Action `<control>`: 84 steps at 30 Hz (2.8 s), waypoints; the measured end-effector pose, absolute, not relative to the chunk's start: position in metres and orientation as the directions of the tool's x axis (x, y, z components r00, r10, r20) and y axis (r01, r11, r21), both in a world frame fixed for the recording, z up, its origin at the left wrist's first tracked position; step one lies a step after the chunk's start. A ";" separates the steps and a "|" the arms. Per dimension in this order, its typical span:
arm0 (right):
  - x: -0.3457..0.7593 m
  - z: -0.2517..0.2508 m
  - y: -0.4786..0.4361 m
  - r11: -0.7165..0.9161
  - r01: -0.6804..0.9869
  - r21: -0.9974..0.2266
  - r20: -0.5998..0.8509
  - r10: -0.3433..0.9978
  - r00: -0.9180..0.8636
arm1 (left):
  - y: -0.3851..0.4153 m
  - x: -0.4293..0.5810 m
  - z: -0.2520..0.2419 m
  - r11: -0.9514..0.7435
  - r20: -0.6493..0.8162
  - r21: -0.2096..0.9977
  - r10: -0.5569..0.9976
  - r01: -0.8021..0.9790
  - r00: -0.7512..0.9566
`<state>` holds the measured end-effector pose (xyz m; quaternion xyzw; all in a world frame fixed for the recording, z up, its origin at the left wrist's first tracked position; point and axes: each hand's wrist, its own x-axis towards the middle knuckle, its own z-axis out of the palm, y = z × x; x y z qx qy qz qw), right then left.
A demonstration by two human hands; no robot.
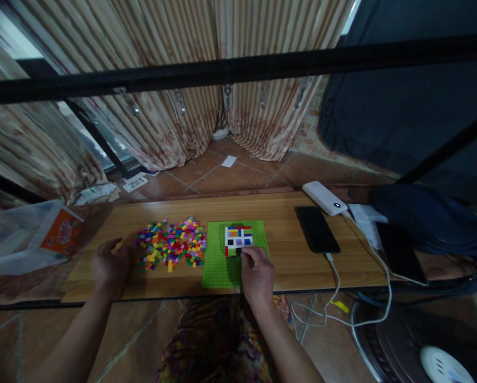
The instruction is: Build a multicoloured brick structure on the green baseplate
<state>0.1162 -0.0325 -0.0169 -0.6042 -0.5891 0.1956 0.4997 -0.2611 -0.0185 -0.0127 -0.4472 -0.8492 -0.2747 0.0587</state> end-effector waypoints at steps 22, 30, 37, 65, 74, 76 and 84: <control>0.124 -0.018 -0.020 -0.006 0.373 -0.928 0.133 0.929 0.346 | -0.002 -0.273 -0.033 0.437 0.325 0.141 0.827 0.888 -0.458; 0.129 -0.010 -0.016 -0.075 0.518 -0.852 0.103 0.946 0.307 | 0.000 -0.273 -0.037 0.442 0.328 0.121 0.827 0.889 -0.456; 0.126 -0.003 -0.017 -0.068 0.663 -0.745 0.169 0.943 0.287 | 0.002 -0.272 -0.038 0.453 0.319 0.128 0.823 0.882 -0.469; -0.028 -0.026 -0.011 0.543 0.581 -0.606 0.325 0.836 -0.442 | -0.004 -0.258 -0.026 0.525 0.164 0.203 0.814 0.826 -0.558; -0.035 -0.037 -0.003 0.567 0.602 -0.563 0.348 0.823 -0.449 | -0.004 -0.258 -0.024 0.535 0.154 0.212 0.808 0.818 -0.569; -0.037 -0.037 -0.001 0.564 0.610 -0.557 0.343 0.825 -0.450 | -0.003 -0.258 -0.024 0.533 0.161 0.207 0.809 0.821 -0.566; -0.025 -0.030 0.002 0.511 0.547 -0.663 0.372 0.859 -0.351 | -0.002 -0.260 -0.027 0.534 0.170 0.175 0.811 0.827 -0.560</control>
